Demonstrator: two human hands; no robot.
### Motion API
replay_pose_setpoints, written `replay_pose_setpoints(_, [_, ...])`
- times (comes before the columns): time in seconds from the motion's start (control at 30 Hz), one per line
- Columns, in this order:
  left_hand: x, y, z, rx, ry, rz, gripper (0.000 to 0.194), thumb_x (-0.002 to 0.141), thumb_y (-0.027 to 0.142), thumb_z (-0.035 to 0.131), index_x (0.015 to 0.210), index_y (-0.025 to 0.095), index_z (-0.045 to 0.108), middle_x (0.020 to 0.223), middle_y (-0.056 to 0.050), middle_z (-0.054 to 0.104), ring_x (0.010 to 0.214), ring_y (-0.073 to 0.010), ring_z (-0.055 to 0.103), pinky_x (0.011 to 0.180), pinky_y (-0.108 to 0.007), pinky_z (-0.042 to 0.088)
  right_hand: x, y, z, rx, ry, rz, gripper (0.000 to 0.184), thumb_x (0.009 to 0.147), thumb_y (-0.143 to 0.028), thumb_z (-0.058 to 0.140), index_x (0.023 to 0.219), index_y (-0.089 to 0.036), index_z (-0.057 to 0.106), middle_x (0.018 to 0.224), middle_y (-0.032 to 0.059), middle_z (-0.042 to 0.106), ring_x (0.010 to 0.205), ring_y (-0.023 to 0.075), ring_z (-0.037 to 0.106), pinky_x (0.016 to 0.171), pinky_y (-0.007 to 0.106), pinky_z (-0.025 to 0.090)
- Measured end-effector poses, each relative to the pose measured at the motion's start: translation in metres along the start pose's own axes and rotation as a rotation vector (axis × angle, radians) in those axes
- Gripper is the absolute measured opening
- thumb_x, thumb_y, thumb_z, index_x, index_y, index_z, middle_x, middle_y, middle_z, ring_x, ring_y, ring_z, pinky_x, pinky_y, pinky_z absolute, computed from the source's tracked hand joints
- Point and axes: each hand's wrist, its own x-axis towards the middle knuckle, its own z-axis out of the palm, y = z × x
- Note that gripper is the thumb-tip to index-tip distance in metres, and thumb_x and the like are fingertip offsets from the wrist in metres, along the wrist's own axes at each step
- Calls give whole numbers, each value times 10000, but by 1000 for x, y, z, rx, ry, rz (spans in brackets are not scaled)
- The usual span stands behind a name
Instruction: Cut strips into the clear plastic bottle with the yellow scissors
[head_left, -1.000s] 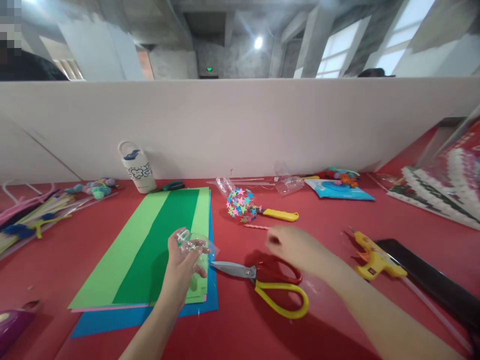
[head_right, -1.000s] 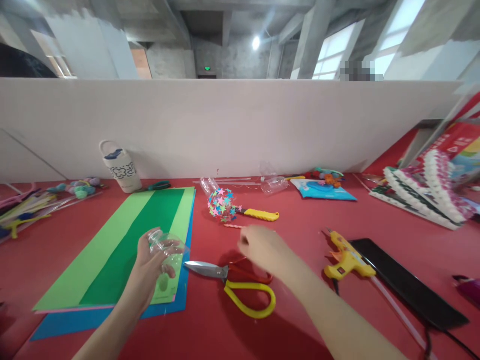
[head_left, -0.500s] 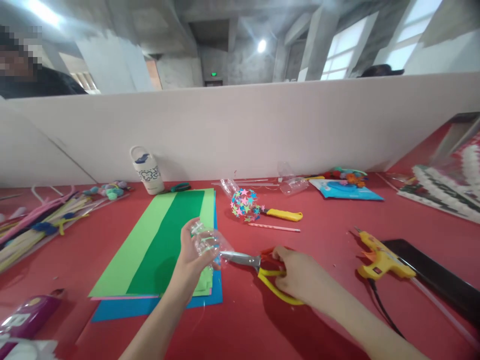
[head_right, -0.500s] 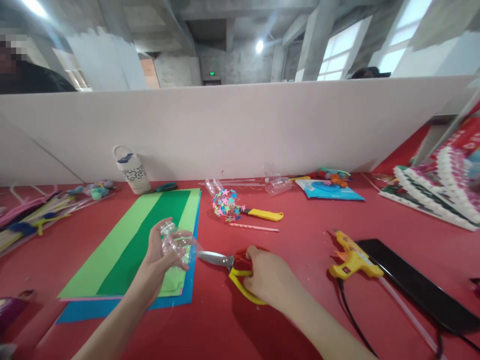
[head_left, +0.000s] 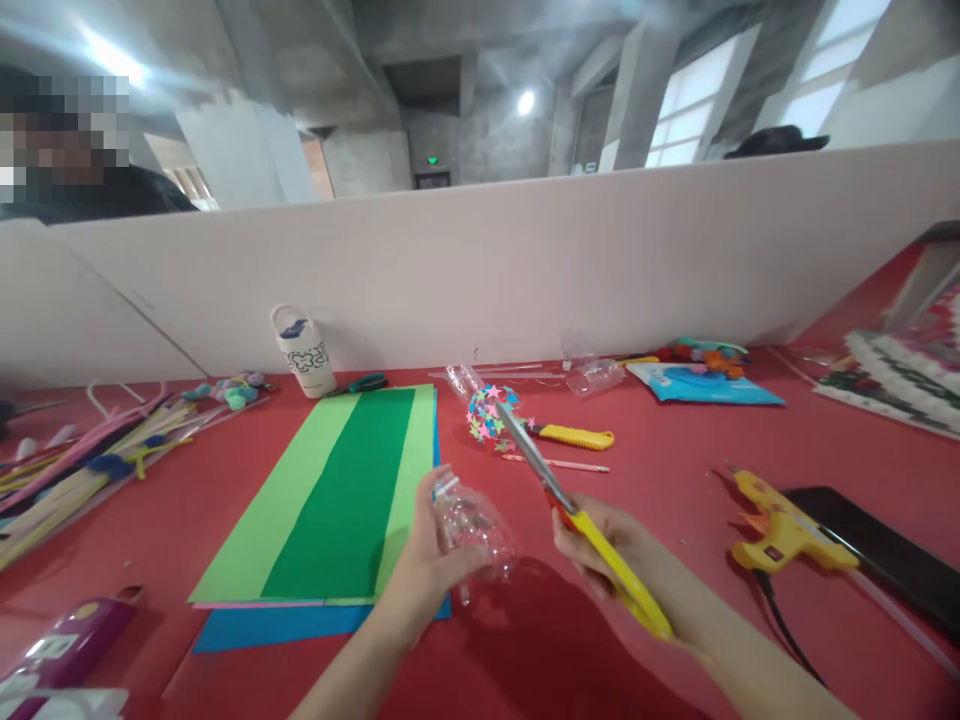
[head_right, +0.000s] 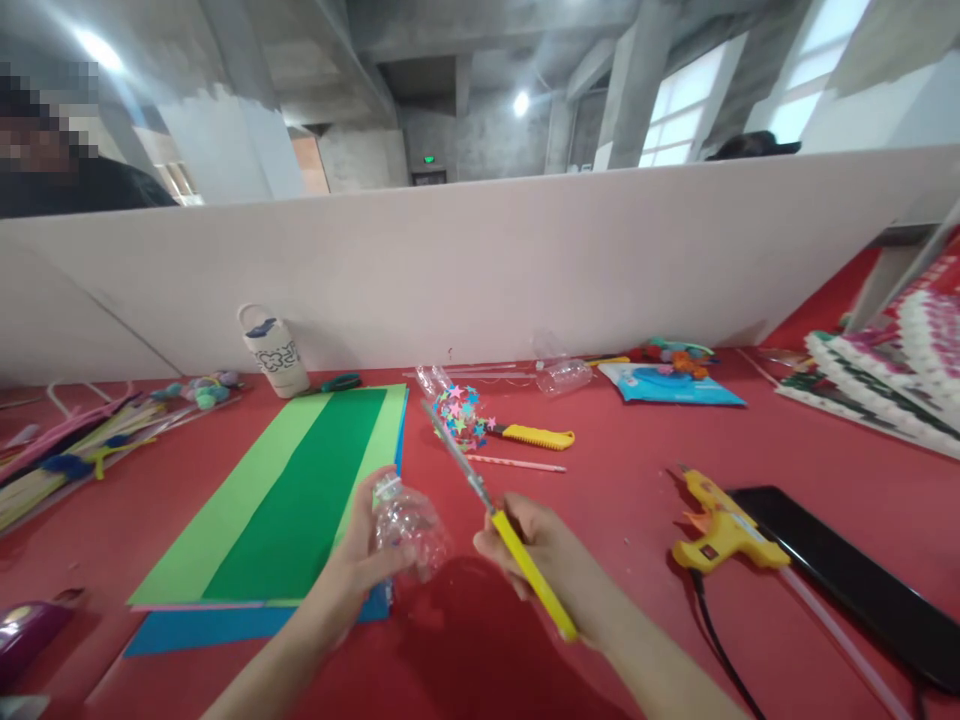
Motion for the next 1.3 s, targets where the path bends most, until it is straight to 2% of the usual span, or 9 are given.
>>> replay_pose_setpoints(0.17, [0, 1, -14, -45, -45, -23, 843, 583, 203, 806, 1291, 288, 357, 1067, -74, 621, 930, -261, 650, 601, -301, 563, -3, 13, 22, -4, -73, 30, 357, 670, -564, 575, 665, -249, 404, 459, -113, 372, 327, 64, 353, 378, 206, 271])
replay_pose_setpoints(0.33, [0, 4, -16, -43, -45, -30, 684, 660, 400, 770, 1230, 278, 412, 1083, -99, 631, 976, -283, 645, 589, -293, 544, -6, 17, 24, -29, -52, 59, 322, 710, -506, 578, 667, -250, 388, 482, -113, 353, 386, 74, 354, 424, 216, 301])
replay_pose_setpoints(0.5, [-2, 4, -13, -95, -85, -66, 808, 519, 207, 799, 1224, 308, 416, 1114, -79, 623, 1027, -289, 626, 665, -320, 550, -10, 13, 17, -50, -51, 51, 317, 735, -505, 596, 684, -251, 413, 460, -89, 403, 413, 93, 352, 447, 234, 292])
replay_pose_setpoints(0.67, [0, 6, -12, -49, -5, -51, 612, 680, 350, 735, 1187, 274, 399, 1040, -90, 646, 967, -279, 653, 576, -277, 517, -9, 18, 16, -66, -35, 59, 328, 754, -508, 570, 687, -249, 380, 478, -106, 354, 410, 86, 353, 451, 230, 276])
replay_pose_setpoints(0.8, [2, 8, -14, 1, -8, -50, 640, 645, 179, 723, 1171, 278, 372, 995, -45, 634, 942, -242, 660, 621, -270, 530, -8, 24, 16, -70, -61, 55, 349, 771, -523, 561, 690, -246, 365, 511, -113, 332, 405, 73, 344, 431, 209, 276])
replay_pose_setpoints(0.93, [2, 8, -15, 46, -19, -85, 652, 620, 60, 597, 1176, 289, 347, 997, -9, 608, 808, -171, 650, 559, -237, 529, -11, 21, 15, -59, -206, 34, 422, 773, -642, 522, 742, -238, 408, 496, -106, 365, 425, 78, 363, 441, 194, 328])
replay_pose_setpoints(1.07, [3, 4, -16, 72, 19, -43, 581, 701, 132, 611, 1199, 289, 355, 994, -6, 604, 606, -96, 578, 494, -224, 506, -18, 13, 11, -122, -356, 90, 522, 744, -727, 583, 769, -233, 415, 538, -97, 385, 423, 67, 361, 416, 180, 322])
replay_pose_setpoints(1.2, [9, -5, -22, 107, 118, 19, 635, 702, 183, 669, 1243, 294, 356, 1024, -22, 583, 718, -126, 592, 509, -214, 519, -24, 11, 6, -222, -392, 54, 674, 744, -885, 390, 727, -212, 437, 508, -76, 403, 415, 76, 402, 445, 200, 320])
replay_pose_setpoints(1.3, [16, -7, -26, 165, 167, 28, 688, 674, 169, 680, 1253, 294, 331, 1045, -35, 572, 834, -167, 605, 525, -221, 538, -27, 19, 4, -286, -345, 143, 711, 751, -904, 308, 721, -213, 471, 463, -66, 403, 397, 88, 397, 441, 213, 328])
